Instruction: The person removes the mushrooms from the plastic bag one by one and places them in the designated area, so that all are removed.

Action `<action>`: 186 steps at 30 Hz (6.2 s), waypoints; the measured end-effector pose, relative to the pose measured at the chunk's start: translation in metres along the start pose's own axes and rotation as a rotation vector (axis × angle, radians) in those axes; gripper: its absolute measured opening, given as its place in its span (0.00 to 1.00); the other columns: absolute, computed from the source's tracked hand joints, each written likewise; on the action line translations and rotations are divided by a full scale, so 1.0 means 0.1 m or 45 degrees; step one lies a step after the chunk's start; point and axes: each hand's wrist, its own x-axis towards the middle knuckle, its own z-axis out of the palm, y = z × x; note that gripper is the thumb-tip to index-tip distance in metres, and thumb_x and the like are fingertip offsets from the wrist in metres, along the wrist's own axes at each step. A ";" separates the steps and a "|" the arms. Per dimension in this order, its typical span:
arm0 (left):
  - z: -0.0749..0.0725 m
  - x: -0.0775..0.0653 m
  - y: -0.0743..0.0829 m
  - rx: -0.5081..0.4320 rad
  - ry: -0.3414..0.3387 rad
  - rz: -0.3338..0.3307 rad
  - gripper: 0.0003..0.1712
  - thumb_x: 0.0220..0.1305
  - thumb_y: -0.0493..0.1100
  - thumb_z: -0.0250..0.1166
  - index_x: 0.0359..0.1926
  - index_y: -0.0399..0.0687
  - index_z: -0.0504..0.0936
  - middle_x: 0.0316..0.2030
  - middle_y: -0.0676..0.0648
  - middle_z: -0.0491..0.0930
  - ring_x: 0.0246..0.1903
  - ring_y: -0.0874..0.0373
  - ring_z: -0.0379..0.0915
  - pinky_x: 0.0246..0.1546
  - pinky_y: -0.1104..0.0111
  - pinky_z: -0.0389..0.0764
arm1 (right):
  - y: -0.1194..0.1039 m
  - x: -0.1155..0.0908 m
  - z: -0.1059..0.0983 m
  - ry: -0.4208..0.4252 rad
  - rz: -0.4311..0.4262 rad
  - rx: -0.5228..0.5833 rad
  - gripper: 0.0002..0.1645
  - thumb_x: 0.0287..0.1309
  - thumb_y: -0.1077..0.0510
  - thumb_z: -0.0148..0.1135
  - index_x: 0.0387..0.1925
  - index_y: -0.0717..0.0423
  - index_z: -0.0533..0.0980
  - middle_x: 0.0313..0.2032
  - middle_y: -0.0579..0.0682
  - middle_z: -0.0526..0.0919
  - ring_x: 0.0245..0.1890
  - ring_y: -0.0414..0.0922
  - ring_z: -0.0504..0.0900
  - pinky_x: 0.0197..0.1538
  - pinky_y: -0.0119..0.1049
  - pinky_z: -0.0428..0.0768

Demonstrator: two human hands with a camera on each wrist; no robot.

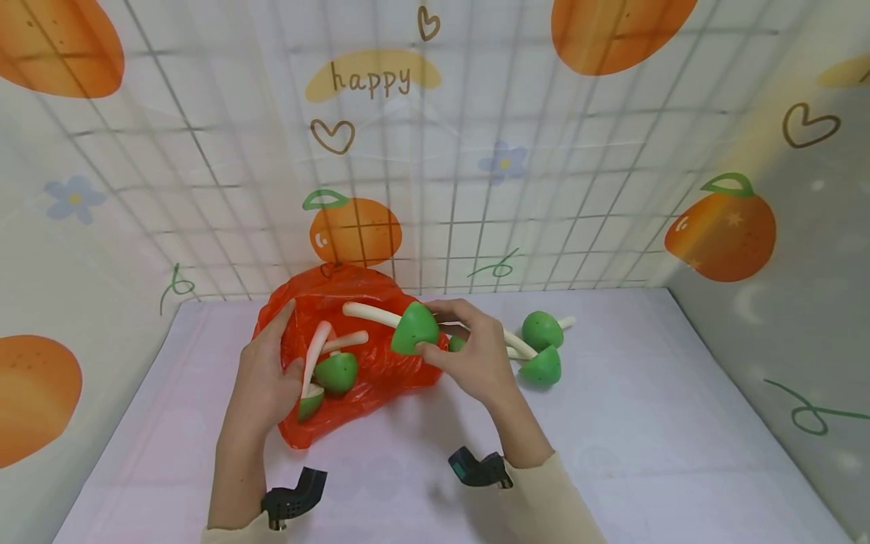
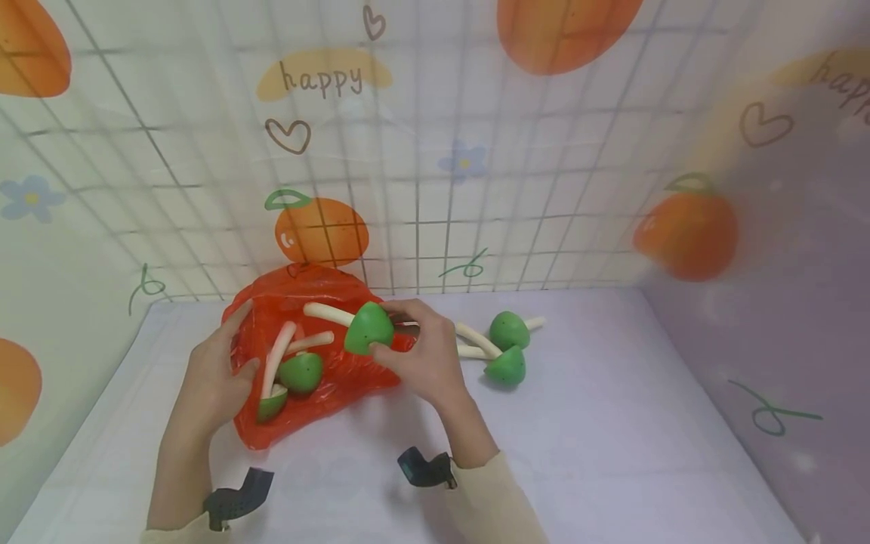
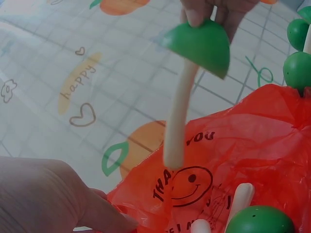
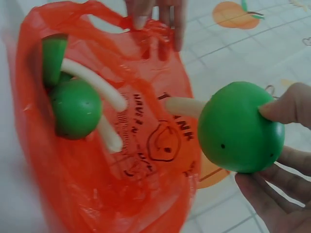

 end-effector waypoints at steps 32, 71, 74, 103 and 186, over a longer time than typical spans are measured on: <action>0.01 0.00 0.01 0.011 0.000 0.019 0.48 0.67 0.26 0.63 0.83 0.45 0.55 0.76 0.35 0.63 0.75 0.35 0.57 0.66 0.38 0.71 | -0.02 -0.06 -0.95 0.381 -0.015 0.242 0.28 0.53 0.79 0.68 0.58 0.68 0.81 0.50 0.51 0.88 0.46 0.45 0.89 0.55 0.32 0.85; 0.01 0.00 0.00 0.020 -0.015 0.002 0.49 0.67 0.27 0.65 0.84 0.46 0.53 0.77 0.36 0.61 0.75 0.35 0.56 0.62 0.37 0.75 | 0.97 -0.31 -1.80 0.906 0.608 -0.075 0.28 0.63 0.62 0.73 0.65 0.51 0.81 0.53 0.41 0.82 0.55 0.39 0.77 0.72 0.47 0.72; 0.00 0.00 0.00 0.020 -0.018 -0.003 0.49 0.67 0.27 0.65 0.84 0.46 0.53 0.77 0.36 0.61 0.75 0.35 0.56 0.62 0.37 0.74 | 1.02 -0.34 -1.83 0.904 0.664 -0.075 0.29 0.63 0.60 0.73 0.65 0.51 0.81 0.53 0.40 0.81 0.55 0.38 0.77 0.72 0.46 0.72; 0.02 0.00 -0.01 0.015 -0.010 0.050 0.47 0.66 0.25 0.63 0.83 0.42 0.55 0.76 0.34 0.63 0.75 0.34 0.57 0.68 0.36 0.69 | 1.40 -0.48 -1.99 0.899 0.948 -0.175 0.34 0.62 0.55 0.75 0.70 0.49 0.78 0.65 0.48 0.79 0.59 0.42 0.78 0.64 0.38 0.79; 0.00 -0.02 -0.05 -0.014 -0.002 0.025 0.49 0.67 0.27 0.64 0.84 0.46 0.54 0.76 0.36 0.63 0.74 0.34 0.58 0.63 0.36 0.73 | 1.17 -0.51 -1.93 0.326 1.049 -0.478 0.46 0.64 0.47 0.73 0.72 0.71 0.67 0.65 0.68 0.71 0.63 0.63 0.67 0.66 0.62 0.70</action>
